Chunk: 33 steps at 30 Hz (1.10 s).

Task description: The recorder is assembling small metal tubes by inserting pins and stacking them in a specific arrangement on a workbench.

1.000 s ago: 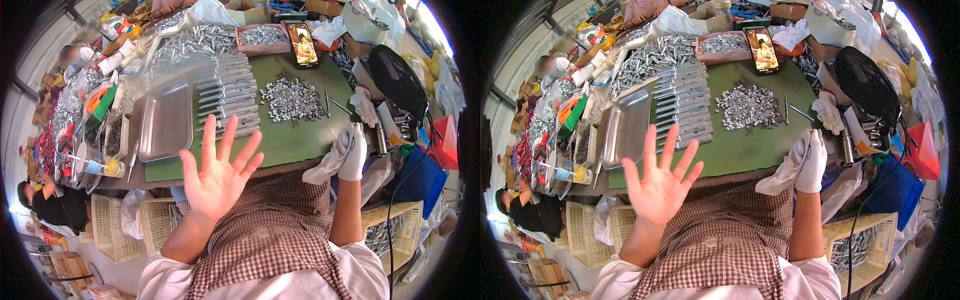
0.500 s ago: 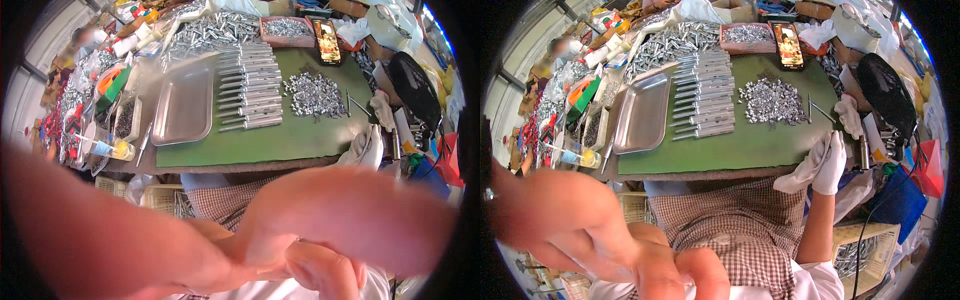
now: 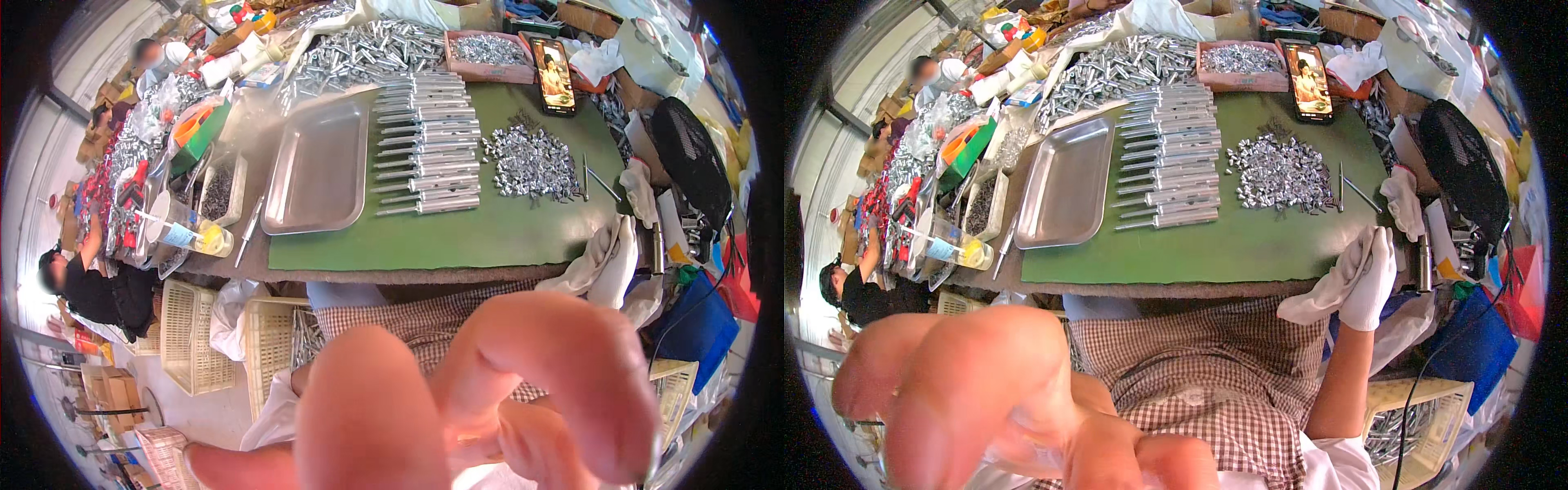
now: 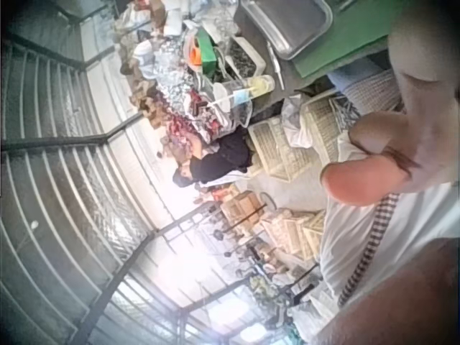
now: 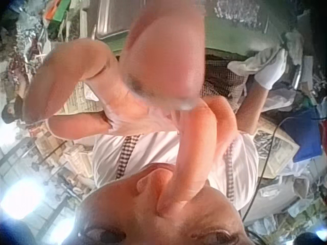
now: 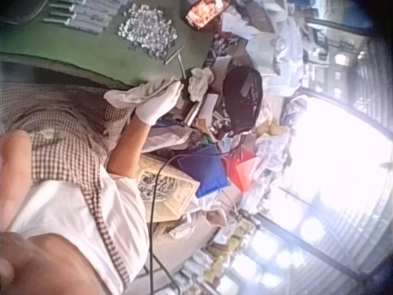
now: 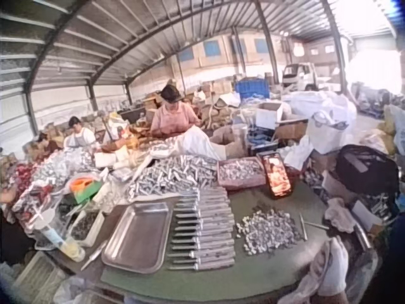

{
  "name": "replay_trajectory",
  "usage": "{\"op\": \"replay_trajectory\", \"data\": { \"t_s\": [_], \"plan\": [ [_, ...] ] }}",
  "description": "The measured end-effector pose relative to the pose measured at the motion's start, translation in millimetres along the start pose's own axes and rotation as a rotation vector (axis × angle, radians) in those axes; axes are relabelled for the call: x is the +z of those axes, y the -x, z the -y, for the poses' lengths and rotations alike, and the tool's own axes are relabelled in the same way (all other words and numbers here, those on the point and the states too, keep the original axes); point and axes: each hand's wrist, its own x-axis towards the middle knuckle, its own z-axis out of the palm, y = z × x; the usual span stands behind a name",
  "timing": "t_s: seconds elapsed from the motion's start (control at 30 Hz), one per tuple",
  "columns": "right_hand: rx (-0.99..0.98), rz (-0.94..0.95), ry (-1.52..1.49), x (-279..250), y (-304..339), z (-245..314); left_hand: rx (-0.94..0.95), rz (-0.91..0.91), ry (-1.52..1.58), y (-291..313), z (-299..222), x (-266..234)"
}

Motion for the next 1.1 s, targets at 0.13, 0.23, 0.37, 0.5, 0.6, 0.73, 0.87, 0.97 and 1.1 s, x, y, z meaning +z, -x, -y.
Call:
{"op": "replay_trajectory", "data": {
  "t_s": [0.13, 0.23, 0.37, 0.5, 0.6, 0.73, 0.87, 0.97, 1.1],
  "plan": [
    [0.003, -0.011, 0.006, -9.4, -2.2, -6.5, 0.006, 0.0, 0.052, -5.5, 2.1, 0.8],
    [-0.015, 0.001, 0.023, -9.3, -3.3, -5.5, 0.027, -0.003, 0.093, -8.0, 5.2, 2.5],
    [0.022, 0.048, -0.028, -10.3, -4.4, -2.5, 0.044, -0.027, 0.128, -6.5, 10.3, 10.6],
    [-0.001, 0.009, -0.015, -11.3, -4.9, -6.4, 0.054, -0.042, 0.177, -6.1, 11.7, 13.5],
    [0.044, 0.059, -0.035, -7.7, -2.8, -3.3, 0.068, -0.046, 0.208, -6.0, 15.0, 17.1],
    [0.019, -0.003, 0.009, -9.1, 1.1, -2.6, 0.063, -0.052, 0.28, -12.7, 18.1, 22.5],
    [0.003, -0.004, -0.016, -0.8, 1.6, -1.5, 0.035, -0.201, 0.334, -10.2, 2.2, 76.1],
    [0.004, 0.026, 0.021, -10.5, 0.2, 0.8, 0.005, -0.351, 0.377, 2.4, -1.0, 89.5],
    [0.041, 0.073, -0.042, -13.3, -3.3, -7.1, 0.041, -0.332, 0.339, 8.4, 7.2, 87.4]
  ]
}}
